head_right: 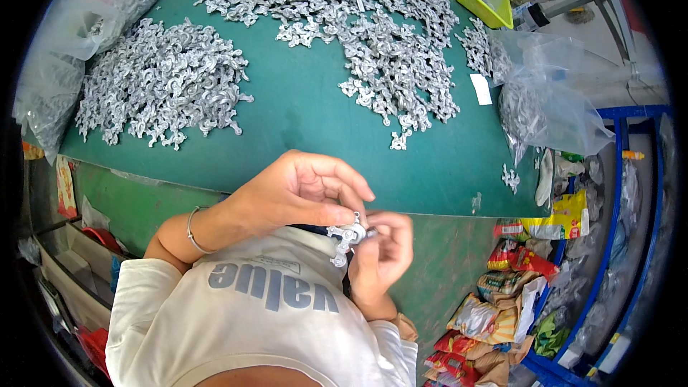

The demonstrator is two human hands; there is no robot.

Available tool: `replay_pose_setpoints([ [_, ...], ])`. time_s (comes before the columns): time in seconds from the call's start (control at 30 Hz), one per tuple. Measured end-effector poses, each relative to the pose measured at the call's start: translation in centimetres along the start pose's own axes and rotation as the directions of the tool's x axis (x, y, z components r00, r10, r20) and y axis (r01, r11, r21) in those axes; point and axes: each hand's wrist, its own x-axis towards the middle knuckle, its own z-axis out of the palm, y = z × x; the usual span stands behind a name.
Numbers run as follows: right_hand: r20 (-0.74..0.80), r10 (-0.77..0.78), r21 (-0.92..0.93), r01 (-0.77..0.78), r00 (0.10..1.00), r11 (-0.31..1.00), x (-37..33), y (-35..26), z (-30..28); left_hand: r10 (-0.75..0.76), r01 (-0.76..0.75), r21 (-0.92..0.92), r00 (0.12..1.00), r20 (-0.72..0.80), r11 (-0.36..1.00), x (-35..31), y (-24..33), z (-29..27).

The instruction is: The person sits at a green table and repeatedly picks up small white plastic parts, snaps them together by hand, and places the assembled pieces back on the table. They occasionally gather loose parts into a pile and continue assembling them one by one.

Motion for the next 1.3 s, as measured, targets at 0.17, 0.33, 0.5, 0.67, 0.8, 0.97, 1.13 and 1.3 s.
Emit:
replay_pose_setpoints([
  [0.17, 0.040, 0.157, 0.170, -0.162, 0.987, 0.972, 0.4, -0.5, -0.1, 0.233, -0.192, 0.188, 0.946, -0.226, 0.963, 0.2, -0.4, 0.8],
  [0.33, -0.055, 0.035, 0.193, -0.024, 0.998, 0.981, 0.9, -0.3, 0.4, 0.425, -0.273, 0.628, 0.899, -0.103, 0.729, -1.2, -1.3, 2.3],
  [0.5, 0.084, 0.031, 0.184, -0.046, 0.996, 0.982, 0.9, -0.7, -0.6, 0.400, -0.261, 0.647, 0.913, -0.075, 0.716, -1.2, -1.4, 2.2],
  [0.67, 0.104, 0.076, 0.166, -0.093, 0.992, 0.982, 1.6, -1.6, -0.8, 0.183, -0.100, 0.326, 0.955, -0.235, 0.940, -1.4, -0.6, 2.7],
  [0.8, 0.076, 0.047, 0.070, -0.053, 0.996, 0.996, 1.7, -2.1, -1.1, 0.352, -0.201, 0.607, 0.926, -0.140, 0.769, -1.5, -0.6, 2.9],
  [0.97, 0.078, 0.081, 0.188, -0.095, 0.994, 0.978, 1.7, -2.1, -0.8, 0.434, -0.274, 0.689, 0.898, -0.066, 0.671, -1.7, -0.8, 3.5],
  [1.13, 0.102, 0.085, 0.263, -0.109, 0.991, 0.959, 1.9, -1.8, -0.7, 0.389, -0.264, 0.598, 0.917, -0.087, 0.757, -1.7, -1.0, 3.1],
  [1.3, 0.077, 0.097, 0.286, -0.115, 0.992, 0.951, 1.6, -1.7, -0.5, 0.352, -0.233, 0.569, 0.930, -0.107, 0.789, -1.6, -0.8, 3.2],
])
